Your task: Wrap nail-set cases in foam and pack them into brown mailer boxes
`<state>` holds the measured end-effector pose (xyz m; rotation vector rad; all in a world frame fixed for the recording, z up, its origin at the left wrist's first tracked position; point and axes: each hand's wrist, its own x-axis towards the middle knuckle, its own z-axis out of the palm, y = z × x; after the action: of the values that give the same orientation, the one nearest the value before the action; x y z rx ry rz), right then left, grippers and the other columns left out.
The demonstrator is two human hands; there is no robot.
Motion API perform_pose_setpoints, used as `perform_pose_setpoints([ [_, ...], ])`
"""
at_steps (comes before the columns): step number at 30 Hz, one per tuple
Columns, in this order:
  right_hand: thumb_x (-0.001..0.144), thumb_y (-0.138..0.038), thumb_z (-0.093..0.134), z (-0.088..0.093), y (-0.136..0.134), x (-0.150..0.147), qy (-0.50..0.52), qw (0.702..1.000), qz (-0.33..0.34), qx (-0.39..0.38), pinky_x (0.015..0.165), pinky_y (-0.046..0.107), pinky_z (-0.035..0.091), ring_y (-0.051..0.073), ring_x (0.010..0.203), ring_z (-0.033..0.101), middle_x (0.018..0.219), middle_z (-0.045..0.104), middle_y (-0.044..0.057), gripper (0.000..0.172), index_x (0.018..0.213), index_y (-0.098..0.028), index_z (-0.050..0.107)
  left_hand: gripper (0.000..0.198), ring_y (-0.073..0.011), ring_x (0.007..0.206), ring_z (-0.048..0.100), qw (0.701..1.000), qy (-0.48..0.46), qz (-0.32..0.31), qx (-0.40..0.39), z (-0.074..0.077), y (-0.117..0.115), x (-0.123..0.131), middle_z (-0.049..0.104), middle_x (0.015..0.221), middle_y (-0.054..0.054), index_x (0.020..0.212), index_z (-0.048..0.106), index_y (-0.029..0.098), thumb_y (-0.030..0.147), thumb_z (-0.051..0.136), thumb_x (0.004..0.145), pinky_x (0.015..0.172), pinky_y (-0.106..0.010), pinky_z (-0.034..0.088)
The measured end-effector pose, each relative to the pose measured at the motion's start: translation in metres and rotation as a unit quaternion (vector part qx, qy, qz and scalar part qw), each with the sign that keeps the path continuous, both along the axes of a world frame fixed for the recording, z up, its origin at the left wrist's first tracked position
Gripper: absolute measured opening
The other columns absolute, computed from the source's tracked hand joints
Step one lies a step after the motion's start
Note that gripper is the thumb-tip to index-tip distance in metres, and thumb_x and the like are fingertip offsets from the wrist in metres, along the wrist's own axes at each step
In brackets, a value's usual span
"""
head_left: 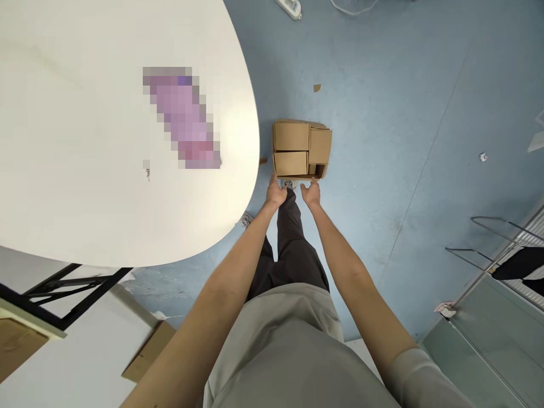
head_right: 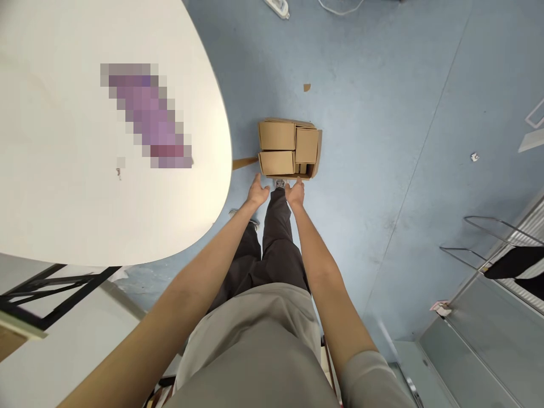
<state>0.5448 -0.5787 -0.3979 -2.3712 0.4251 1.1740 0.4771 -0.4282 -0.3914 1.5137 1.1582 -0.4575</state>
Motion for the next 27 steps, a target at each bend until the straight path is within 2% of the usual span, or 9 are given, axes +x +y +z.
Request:
perform_pose_setpoints([
  [4, 0.107, -0.030, 0.067, 0.041, 0.003, -0.013, 0.029, 1.000, 0.001, -0.002, 0.133, 0.044, 0.044, 0.032, 0.157, 0.060, 0.164, 0.062, 0.028, 0.069, 0.168, -0.004, 0.048, 0.067, -0.0427, 0.163, 0.051, 0.998, 0.054, -0.023, -0.021, 0.047, 0.003, -0.012, 0.063, 0.162, -0.031, 0.144, 0.070, 0.004, 0.015, 0.086, 0.080, 0.139, -0.044, 0.035],
  [7, 0.106, -0.028, 0.067, 0.080, 0.005, -0.024, 0.021, 1.000, 0.004, 0.003, 0.131, 0.041, 0.046, 0.030, 0.154, 0.064, 0.162, 0.065, 0.028, 0.063, 0.163, -0.004, 0.054, 0.053, -0.0438, 0.158, 0.058, 0.996, 0.033, -0.067, -0.048, 0.089, 0.006, -0.029, 0.069, 0.155, -0.029, 0.132, 0.076, 0.009, 0.018, 0.084, 0.081, 0.137, -0.049, 0.039],
  [9, 0.104, -0.027, 0.067, 0.108, 0.007, -0.032, -0.008, 1.000, 0.001, 0.016, 0.129, 0.042, 0.049, 0.029, 0.148, 0.068, 0.157, 0.069, 0.027, 0.055, 0.155, -0.007, 0.061, 0.041, -0.0436, 0.147, 0.067, 0.994, 0.001, -0.082, -0.071, 0.118, 0.010, -0.045, 0.077, 0.144, -0.026, 0.122, 0.079, 0.014, 0.021, 0.084, 0.082, 0.132, -0.053, 0.046],
  [12, 0.099, -0.033, 0.069, 0.149, 0.015, -0.046, -0.076, 0.995, -0.026, 0.066, 0.117, 0.044, 0.059, 0.027, 0.131, 0.077, 0.141, 0.079, 0.020, 0.044, 0.140, -0.014, 0.069, 0.023, -0.0386, 0.125, 0.080, 0.989, -0.061, -0.089, -0.098, 0.164, 0.025, -0.077, 0.085, 0.122, -0.018, 0.104, 0.082, 0.020, 0.027, 0.084, 0.083, 0.118, -0.051, 0.058],
  [16, 0.092, -0.046, 0.073, 0.202, 0.040, -0.072, -0.157, 0.969, -0.074, 0.178, 0.099, 0.042, 0.067, 0.025, 0.110, 0.080, 0.116, 0.084, 0.013, 0.038, 0.117, -0.018, 0.073, 0.018, -0.0335, 0.115, 0.081, 0.965, -0.192, -0.108, -0.141, 0.225, 0.067, -0.138, 0.087, 0.116, -0.013, 0.099, 0.083, 0.022, 0.034, 0.080, 0.086, 0.114, -0.049, 0.060],
  [21, 0.089, -0.051, 0.075, 0.261, 0.090, -0.120, -0.206, 0.930, -0.081, 0.293, 0.093, 0.042, 0.067, 0.026, 0.098, 0.081, 0.100, 0.082, 0.011, 0.033, 0.103, -0.020, 0.071, 0.025, -0.0324, 0.121, 0.078, 0.945, -0.302, -0.001, -0.126, 0.285, 0.132, -0.222, 0.085, 0.127, -0.013, 0.095, 0.081, 0.023, 0.045, 0.083, 0.084, 0.117, -0.051, 0.057],
  [27, 0.088, -0.058, 0.073, 0.320, 0.170, -0.200, -0.219, 0.903, -0.002, 0.369, 0.093, 0.041, 0.066, 0.026, 0.103, 0.082, 0.122, 0.083, 0.016, 0.041, 0.105, -0.020, 0.072, 0.025, -0.0327, 0.122, 0.077, 0.915, -0.367, 0.158, -0.050, 0.332, 0.200, -0.304, 0.086, 0.123, -0.015, 0.091, 0.080, 0.022, 0.044, 0.084, 0.080, 0.114, -0.051, 0.056],
])
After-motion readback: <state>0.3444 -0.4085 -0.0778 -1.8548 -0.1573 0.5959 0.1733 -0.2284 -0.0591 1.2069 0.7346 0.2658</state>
